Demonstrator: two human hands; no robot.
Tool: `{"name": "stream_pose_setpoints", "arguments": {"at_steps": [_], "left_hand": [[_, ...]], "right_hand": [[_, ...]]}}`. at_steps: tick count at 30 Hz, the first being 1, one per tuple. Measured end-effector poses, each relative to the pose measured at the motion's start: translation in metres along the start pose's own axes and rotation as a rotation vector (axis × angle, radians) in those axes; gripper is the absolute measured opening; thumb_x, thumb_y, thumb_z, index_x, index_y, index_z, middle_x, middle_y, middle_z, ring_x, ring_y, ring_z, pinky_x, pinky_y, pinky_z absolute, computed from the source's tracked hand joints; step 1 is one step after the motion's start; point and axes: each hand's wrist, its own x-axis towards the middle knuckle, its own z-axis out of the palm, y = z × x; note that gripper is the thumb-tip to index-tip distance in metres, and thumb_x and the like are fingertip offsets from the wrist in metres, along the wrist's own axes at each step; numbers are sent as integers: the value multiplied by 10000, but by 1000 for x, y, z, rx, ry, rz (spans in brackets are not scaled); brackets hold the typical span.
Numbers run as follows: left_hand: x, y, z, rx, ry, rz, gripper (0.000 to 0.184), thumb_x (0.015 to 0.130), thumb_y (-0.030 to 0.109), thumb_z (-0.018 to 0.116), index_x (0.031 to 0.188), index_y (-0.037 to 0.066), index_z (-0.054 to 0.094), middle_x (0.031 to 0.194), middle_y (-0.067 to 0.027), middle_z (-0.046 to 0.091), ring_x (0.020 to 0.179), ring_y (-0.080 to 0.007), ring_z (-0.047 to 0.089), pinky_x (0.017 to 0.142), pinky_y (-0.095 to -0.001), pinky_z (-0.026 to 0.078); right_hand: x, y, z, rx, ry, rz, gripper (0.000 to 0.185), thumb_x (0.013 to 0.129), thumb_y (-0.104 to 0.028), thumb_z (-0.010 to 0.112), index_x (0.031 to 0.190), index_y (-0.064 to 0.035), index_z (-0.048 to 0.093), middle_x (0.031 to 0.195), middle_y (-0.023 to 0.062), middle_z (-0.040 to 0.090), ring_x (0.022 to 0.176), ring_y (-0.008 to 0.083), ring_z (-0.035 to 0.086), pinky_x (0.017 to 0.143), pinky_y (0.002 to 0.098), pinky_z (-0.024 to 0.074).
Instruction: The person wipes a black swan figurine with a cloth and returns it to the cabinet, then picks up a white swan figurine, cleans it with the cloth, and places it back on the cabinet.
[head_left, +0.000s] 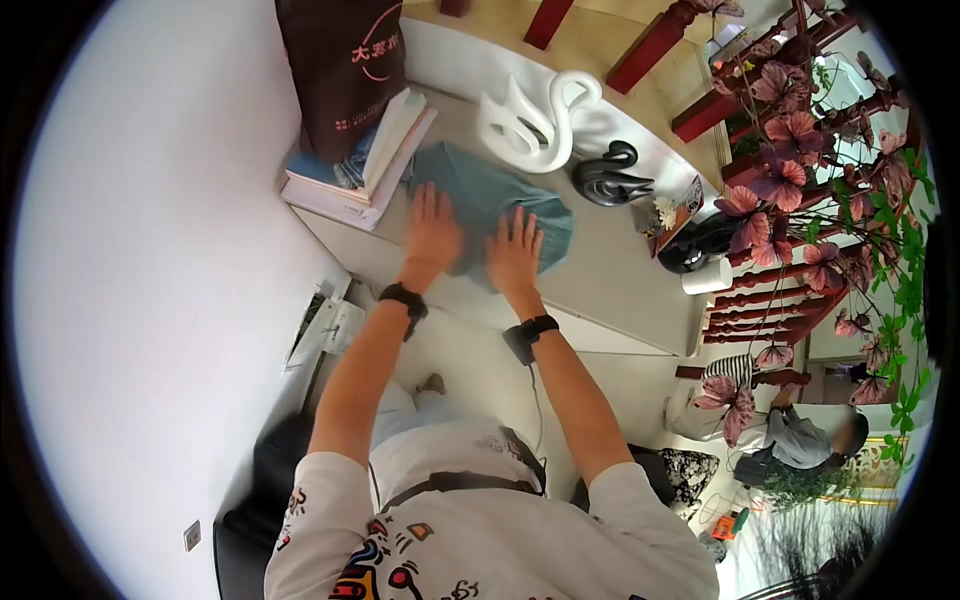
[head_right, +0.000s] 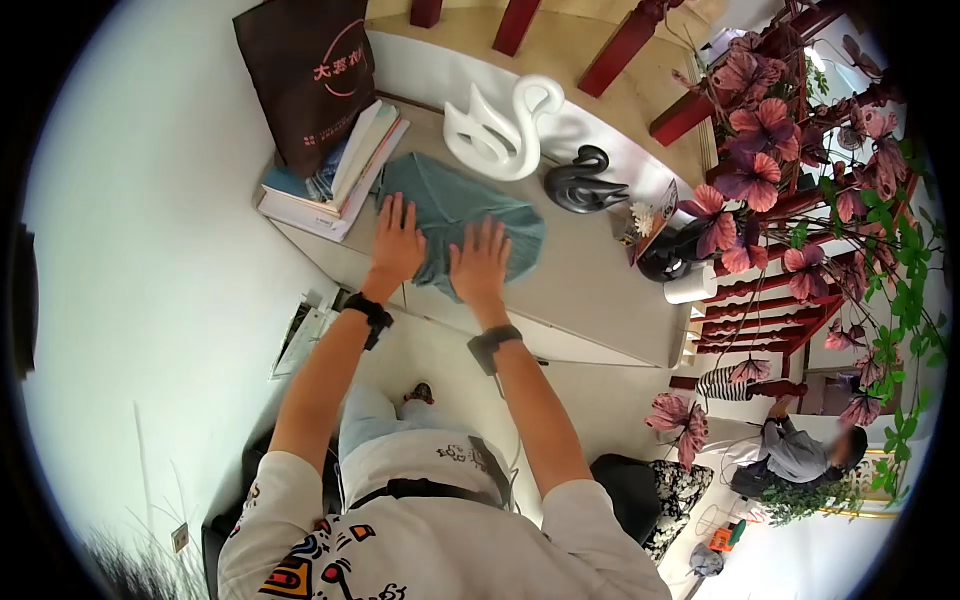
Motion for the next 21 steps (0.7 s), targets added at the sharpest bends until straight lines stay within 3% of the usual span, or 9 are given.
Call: {"name": "stream_pose_setpoints", "arguments": {"at_steps": [2,5,9,14,17,21], "left_hand": [[-5,-3,-15,-25,57,2,595,701,191,584,1223,-53,436,1366,-231,337,1288,-378,280,1047,-472,257],[-3,-21,-28,-72,-45,-84,527,705,160,566,1173,-58,460,1334,-237,365,1268,-381,303,1031,-468,279],[17,-12,-37,-85,-53,-196,486,758,193,545,1168,-56,465,1336,-225,359,1258,-388,309,1024,-480,283],[1,13,-9,96,-70,-77,515,855,269,467,1271,-30,413,1406,-200,293,1300,-394,245,1058,-512,198],[-6,37,-1,63,-115,-32,540,861,305,455,1297,-10,404,1435,-181,256,1336,-381,176,1073,-517,151],[-8,90,9,18,-138,41,558,865,344,457,1315,19,398,1440,-178,249,1351,-373,144,1076,-529,121]], "right_hand": [[-1,-12,-27,13,51,-142,443,880,-311,469,1240,-54,495,1374,160,368,1266,405,308,1005,555,245],[3,-29,-24,206,3,-251,396,870,-284,491,1186,-47,527,1310,164,419,1200,394,371,978,518,297],[25,-29,-32,349,34,-215,393,856,-264,520,1192,-61,515,1284,162,428,1173,373,393,967,470,327],[17,-17,-19,268,113,-259,448,858,-263,526,1258,-71,461,1291,176,426,1199,369,382,983,454,326],[3,10,-19,284,53,-68,473,864,-262,523,1289,-76,429,1292,190,428,1216,369,374,996,451,323],[-18,70,-24,195,152,95,447,862,-234,530,1240,-15,438,1263,222,449,1191,384,408,987,447,342]]}}
